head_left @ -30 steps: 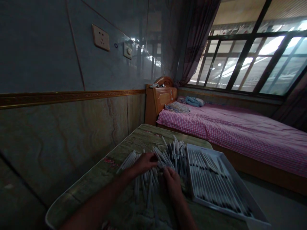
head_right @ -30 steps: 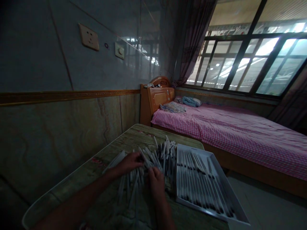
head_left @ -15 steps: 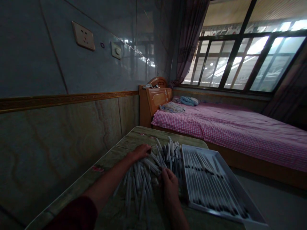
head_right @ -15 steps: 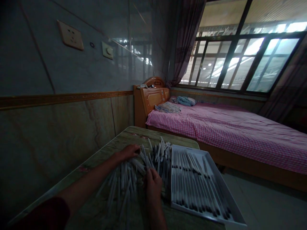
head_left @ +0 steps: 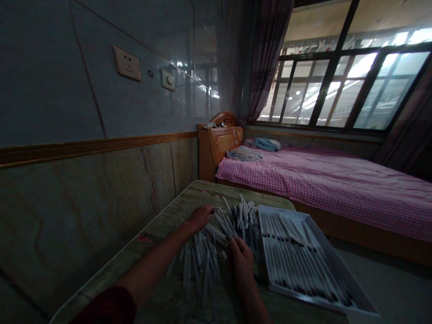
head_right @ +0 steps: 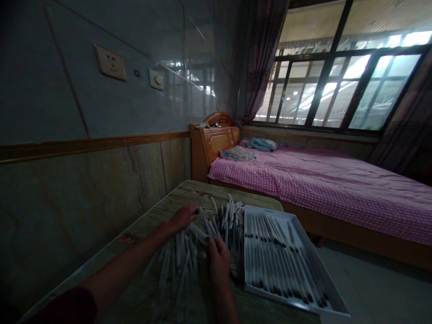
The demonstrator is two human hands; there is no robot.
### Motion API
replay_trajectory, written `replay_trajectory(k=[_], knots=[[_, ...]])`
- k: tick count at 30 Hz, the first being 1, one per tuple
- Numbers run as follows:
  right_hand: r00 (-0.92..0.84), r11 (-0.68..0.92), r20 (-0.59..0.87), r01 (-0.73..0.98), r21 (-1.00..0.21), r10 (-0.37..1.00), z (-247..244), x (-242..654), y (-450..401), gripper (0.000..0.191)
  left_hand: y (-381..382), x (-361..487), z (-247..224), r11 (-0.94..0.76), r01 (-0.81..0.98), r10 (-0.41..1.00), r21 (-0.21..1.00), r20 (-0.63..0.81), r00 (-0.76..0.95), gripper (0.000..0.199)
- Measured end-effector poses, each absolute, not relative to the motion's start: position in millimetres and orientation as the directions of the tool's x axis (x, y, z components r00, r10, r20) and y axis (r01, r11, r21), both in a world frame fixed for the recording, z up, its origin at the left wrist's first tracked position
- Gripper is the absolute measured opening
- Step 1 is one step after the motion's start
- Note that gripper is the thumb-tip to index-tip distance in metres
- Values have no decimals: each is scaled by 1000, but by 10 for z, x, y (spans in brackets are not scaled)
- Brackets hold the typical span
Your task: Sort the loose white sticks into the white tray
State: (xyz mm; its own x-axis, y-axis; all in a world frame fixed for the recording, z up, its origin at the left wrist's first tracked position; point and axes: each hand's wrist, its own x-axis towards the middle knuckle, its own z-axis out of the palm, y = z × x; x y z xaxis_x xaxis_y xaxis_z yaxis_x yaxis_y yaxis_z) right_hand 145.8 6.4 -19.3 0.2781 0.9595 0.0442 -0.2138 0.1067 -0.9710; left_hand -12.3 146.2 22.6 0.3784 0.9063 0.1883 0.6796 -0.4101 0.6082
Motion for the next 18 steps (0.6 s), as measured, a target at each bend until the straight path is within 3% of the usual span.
replay_trajectory(k=[5, 6, 7, 9, 11, 18], knots=[[275, 136, 101, -112, -984, 956, -236, 1464, 79, 41, 1109, -297, 217, -233, 383, 965, 894, 163, 208, 27], [268, 146, 118, -87, -985, 956, -236, 1461, 75, 41, 1004, -354, 194, -183, 286, 969, 940, 124, 212, 29], [260, 159, 137, -65, -985, 956, -233, 1457, 69, 41, 898, -412, 166, -9, 15, 970, 1000, 5, 242, 33], [242, 184, 171, -29, -983, 955, -223, 1448, 47, 39, 706, -510, 107, 258, -348, 936, 901, -143, 323, 38], [213, 201, 198, 5, -980, 957, -215, 1441, 19, 37, 570, -571, 60, 353, -502, 913, 790, -174, 368, 39], [132, 251, 274, 170, -953, 952, -240, 1428, -37, 33, 501, -594, 62, 345, -639, 925, 687, -135, 354, 35]])
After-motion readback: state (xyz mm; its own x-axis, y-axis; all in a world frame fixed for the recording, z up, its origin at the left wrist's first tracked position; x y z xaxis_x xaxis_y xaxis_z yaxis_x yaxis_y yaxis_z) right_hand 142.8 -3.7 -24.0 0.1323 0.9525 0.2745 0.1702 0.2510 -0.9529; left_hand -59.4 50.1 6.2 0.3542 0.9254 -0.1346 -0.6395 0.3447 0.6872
